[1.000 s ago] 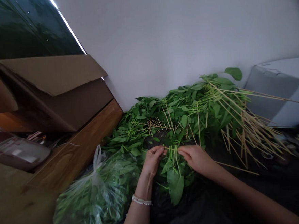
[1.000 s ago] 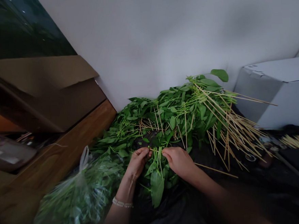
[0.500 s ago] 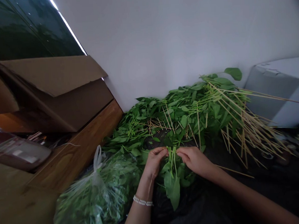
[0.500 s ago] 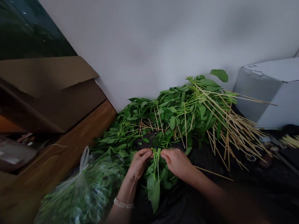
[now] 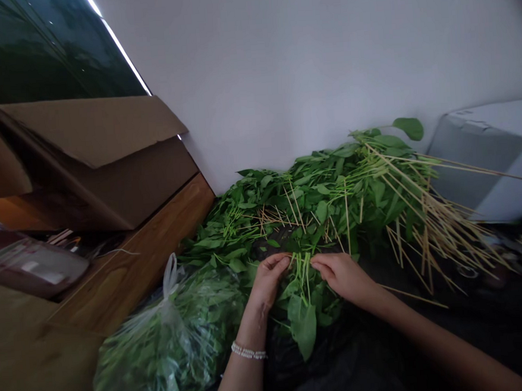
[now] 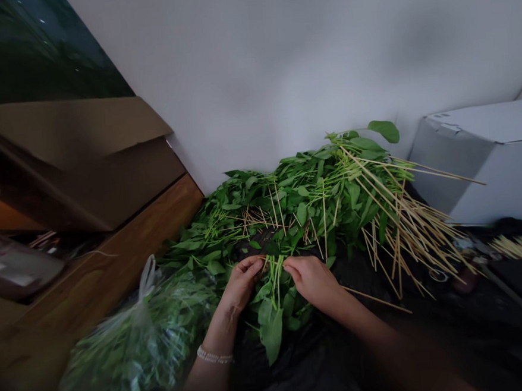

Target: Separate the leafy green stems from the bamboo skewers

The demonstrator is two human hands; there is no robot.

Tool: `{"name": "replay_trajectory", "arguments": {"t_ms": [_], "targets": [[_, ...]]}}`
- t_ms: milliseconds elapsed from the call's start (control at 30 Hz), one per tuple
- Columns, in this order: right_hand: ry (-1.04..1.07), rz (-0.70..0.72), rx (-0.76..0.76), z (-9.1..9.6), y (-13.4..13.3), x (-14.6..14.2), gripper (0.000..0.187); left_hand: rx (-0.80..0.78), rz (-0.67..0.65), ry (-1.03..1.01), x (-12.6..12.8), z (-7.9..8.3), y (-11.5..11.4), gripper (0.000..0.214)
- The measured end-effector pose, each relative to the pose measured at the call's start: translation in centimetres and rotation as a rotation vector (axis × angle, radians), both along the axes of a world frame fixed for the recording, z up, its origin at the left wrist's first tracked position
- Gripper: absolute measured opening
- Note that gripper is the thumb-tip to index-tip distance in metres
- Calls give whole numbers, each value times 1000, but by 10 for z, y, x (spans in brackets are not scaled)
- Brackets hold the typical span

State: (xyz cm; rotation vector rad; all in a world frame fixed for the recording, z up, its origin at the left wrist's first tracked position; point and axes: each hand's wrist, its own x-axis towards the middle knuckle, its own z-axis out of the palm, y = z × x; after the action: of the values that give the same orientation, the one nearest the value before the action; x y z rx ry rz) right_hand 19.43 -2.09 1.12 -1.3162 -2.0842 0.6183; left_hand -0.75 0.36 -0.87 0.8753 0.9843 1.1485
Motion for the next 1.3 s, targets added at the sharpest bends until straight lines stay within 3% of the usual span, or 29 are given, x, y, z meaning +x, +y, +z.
{"name": "replay_trajectory", "arguments": {"t_ms": [133,200,400,600,700,800,967,1100,1200,1300], "targets": [[5,-21,3,1,3,5,30,110,136,93,-6,-1,2,28],[15,-35,-4,1,4,8,30,207,115,146,-10,6,-1,24],[46,-65,-47,-6,8,12,29,422,-466,412,-14,34,-18,16],[45,-63,-51,-6,9,12,29,588,-547,635,-1,32,-22,23],[45,-63,-52,-3,9,12,28,602,-472,657,2,29,-21,14],[42,-55,-54,-2,9,11,30,545,-373,512,-1,29,-19,14],[37,-44,-50,0,7,10,30,352,-65,-131,-15,28,-14,25],[27,-47,-47,0,6,9,31,245,56,-512,-23,26,-11,31],[23,-50,-48,0,6,10,31,233,103,-582,-27,25,-10,34],[32,-49,-40,0,6,10,30,155,134,-444,-27,22,-5,34]]}}
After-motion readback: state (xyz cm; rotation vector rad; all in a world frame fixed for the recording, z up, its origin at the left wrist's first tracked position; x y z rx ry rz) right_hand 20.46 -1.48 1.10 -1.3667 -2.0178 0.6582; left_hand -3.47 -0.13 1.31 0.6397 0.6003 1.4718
